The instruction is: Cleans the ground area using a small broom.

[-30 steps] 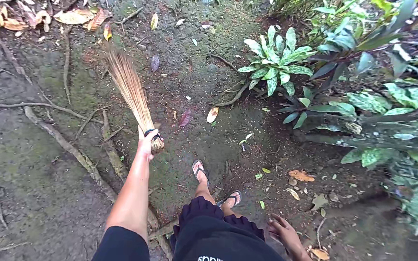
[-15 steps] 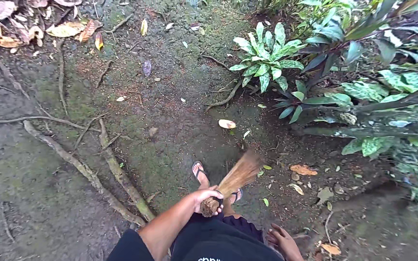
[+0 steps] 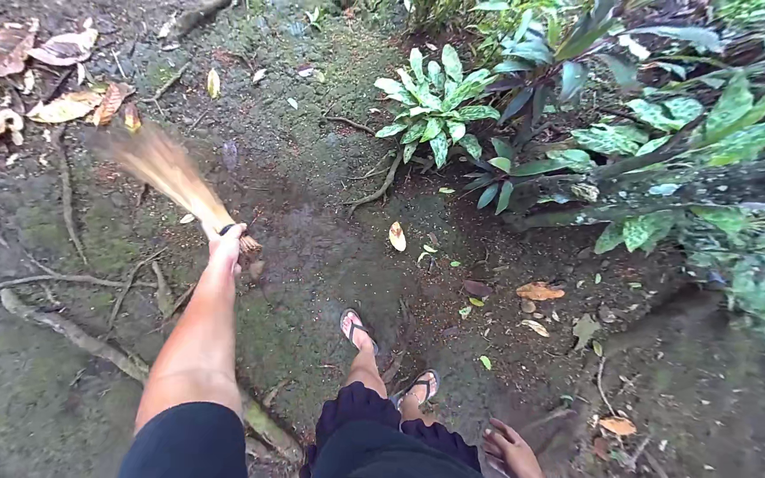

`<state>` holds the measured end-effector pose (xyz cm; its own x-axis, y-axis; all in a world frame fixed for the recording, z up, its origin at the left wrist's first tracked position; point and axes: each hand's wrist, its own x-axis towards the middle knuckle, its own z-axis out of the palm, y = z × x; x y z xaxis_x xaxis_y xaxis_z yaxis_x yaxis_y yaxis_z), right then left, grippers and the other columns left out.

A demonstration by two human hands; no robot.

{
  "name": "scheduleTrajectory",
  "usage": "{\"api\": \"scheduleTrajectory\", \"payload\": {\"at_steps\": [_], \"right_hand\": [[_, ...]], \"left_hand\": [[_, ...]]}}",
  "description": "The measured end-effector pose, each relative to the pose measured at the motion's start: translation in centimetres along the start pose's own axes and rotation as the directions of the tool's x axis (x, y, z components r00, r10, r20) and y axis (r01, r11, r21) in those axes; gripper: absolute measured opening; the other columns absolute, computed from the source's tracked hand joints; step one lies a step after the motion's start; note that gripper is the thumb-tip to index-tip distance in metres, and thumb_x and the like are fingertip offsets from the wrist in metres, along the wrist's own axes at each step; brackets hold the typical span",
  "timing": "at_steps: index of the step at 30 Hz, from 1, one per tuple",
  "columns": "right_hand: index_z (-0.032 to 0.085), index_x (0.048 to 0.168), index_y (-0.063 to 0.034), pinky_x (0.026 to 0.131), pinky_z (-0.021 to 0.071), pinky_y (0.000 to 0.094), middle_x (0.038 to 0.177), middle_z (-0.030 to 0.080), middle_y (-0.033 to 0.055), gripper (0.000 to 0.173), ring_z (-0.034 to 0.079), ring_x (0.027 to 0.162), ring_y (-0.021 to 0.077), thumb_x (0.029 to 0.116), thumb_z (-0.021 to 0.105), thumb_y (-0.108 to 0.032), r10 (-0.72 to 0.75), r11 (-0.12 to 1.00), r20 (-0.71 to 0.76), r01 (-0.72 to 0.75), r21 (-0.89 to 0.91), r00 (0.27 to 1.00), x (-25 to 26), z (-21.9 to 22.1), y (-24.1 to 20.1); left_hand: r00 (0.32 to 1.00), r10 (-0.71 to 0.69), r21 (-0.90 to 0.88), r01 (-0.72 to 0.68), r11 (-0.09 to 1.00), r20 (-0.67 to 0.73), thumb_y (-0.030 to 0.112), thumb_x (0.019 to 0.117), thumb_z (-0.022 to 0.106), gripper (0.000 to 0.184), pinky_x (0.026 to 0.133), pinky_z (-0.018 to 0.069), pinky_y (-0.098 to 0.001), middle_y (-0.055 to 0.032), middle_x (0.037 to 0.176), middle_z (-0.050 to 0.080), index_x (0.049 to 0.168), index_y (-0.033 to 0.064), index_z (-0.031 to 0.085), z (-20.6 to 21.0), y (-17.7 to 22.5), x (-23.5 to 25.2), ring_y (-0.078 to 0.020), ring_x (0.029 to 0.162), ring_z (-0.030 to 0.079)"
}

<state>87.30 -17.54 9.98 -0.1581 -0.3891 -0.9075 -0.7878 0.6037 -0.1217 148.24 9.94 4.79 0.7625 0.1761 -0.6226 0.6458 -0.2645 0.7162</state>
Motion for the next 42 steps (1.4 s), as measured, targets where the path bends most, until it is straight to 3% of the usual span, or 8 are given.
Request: {"api": "scheduleTrajectory", "payload": {"at_steps": [2,6,11,16,24,31,37,42], "right_hand": [[0.039,0.152,-0.0012,0.086,0.0561,0.0441,0.130,0.058,0.0286,0.048,0.067,0.101,0.0311,0.1064,0.051,-0.011,0.006,1.000,0.005,-0.006,0.013,1.000,-0.2,0.2,0.2],[0.042,0.149,-0.0020,0.080,0.0569,0.0406,0.121,0.061,0.0260,0.045,0.068,0.091,0.0270,0.1057,0.053,-0.009,0.013,1.000,0.015,-0.013,0.026,1.000,0.0,0.3,0.6],[0.042,0.150,-0.0030,0.079,0.0572,0.0418,0.123,0.061,0.0262,0.047,0.068,0.092,0.0280,0.1055,0.053,-0.009,-0.032,0.998,0.000,0.032,0.062,0.999,0.8,-0.6,-0.1],[0.040,0.152,-0.0033,0.083,0.0566,0.0437,0.129,0.057,0.0279,0.048,0.067,0.098,0.0307,0.1056,0.053,-0.009,-0.030,0.992,-0.035,0.034,0.123,0.999,0.7,-3.1,1.4],[0.042,0.149,-0.0020,0.082,0.0560,0.0426,0.124,0.061,0.0259,0.045,0.067,0.096,0.0291,0.1067,0.052,-0.012,0.056,0.993,0.012,-0.057,0.100,0.998,5.9,-6.2,7.0],[0.045,0.149,-0.0034,0.081,0.0572,0.0439,0.126,0.060,0.0256,0.045,0.068,0.095,0.0304,0.1056,0.055,-0.011,-0.129,0.985,0.087,0.117,0.124,0.988,11.0,-10.7,4.2],[0.042,0.151,-0.0031,0.079,0.0573,0.0416,0.122,0.061,0.0258,0.047,0.068,0.092,0.0280,0.1053,0.052,-0.010,-0.152,0.973,0.026,0.145,0.178,0.988,14.1,-18.5,7.5],[0.039,0.151,-0.0016,0.075,0.0562,0.0374,0.120,0.059,0.0251,0.046,0.066,0.086,0.0238,0.1069,0.049,-0.010,0.028,0.989,0.018,-0.030,0.145,0.999,15.9,-23.8,13.1]], "left_hand": [[0.996,0.089,-0.093,-0.091,0.992,-0.030,0.023,0.0910,0.072,0.110,0.103,0.0485,-0.0581,-0.0157,0.163,0.030,0.163,0.0313,-0.011,0.5,-0.5,1.0,-0.0331,0.139,0.047],[0.997,0.058,-0.327,-0.041,0.944,0.042,0.020,0.0973,0.058,0.084,0.068,0.0578,-0.0461,-0.0144,0.121,0.058,0.162,0.0357,0.006,2.6,0.7,-0.4,-0.0259,0.085,0.066],[0.952,-0.150,0.314,0.062,0.947,0.267,0.017,0.0925,0.068,0.090,0.093,0.0523,-0.0601,-0.0272,0.143,0.051,0.164,0.0203,0.013,10.3,-2.8,-3.8,-0.0416,0.119,0.060],[0.766,-0.438,0.874,-0.474,0.109,0.471,0.032,0.0853,0.078,0.105,0.101,0.0447,-0.0694,-0.0310,0.137,0.056,0.166,0.0268,0.010,11.9,-6.6,-10.0,-0.0487,0.127,0.055],[0.803,-0.395,0.831,-0.208,0.517,0.446,0.019,0.0856,0.081,0.105,0.103,0.0449,-0.0638,-0.0276,0.149,0.046,0.165,0.0334,0.014,-2.6,-6.2,-18.2,-0.0441,0.129,0.054],[0.915,-0.272,0.575,0.056,0.816,0.297,0.026,0.0912,0.077,0.105,0.107,0.0463,-0.0560,-0.0252,0.155,0.041,0.165,0.0172,0.003,9.5,-14.1,-19.4,-0.0387,0.134,0.051],[0.843,-0.326,0.789,-0.173,0.590,0.428,0.019,0.0799,0.080,0.112,0.101,0.0490,-0.0609,-0.0277,0.139,0.056,0.165,0.0218,0.007,26.8,-22.3,-24.1,-0.0422,0.125,0.058],[0.754,-0.348,0.785,-0.342,0.516,0.557,0.023,0.0781,0.083,0.118,0.102,0.0473,-0.0646,-0.0244,0.141,0.056,0.165,0.0361,0.005,22.9,-24.3,-32.0,-0.0420,0.125,0.059]]}}
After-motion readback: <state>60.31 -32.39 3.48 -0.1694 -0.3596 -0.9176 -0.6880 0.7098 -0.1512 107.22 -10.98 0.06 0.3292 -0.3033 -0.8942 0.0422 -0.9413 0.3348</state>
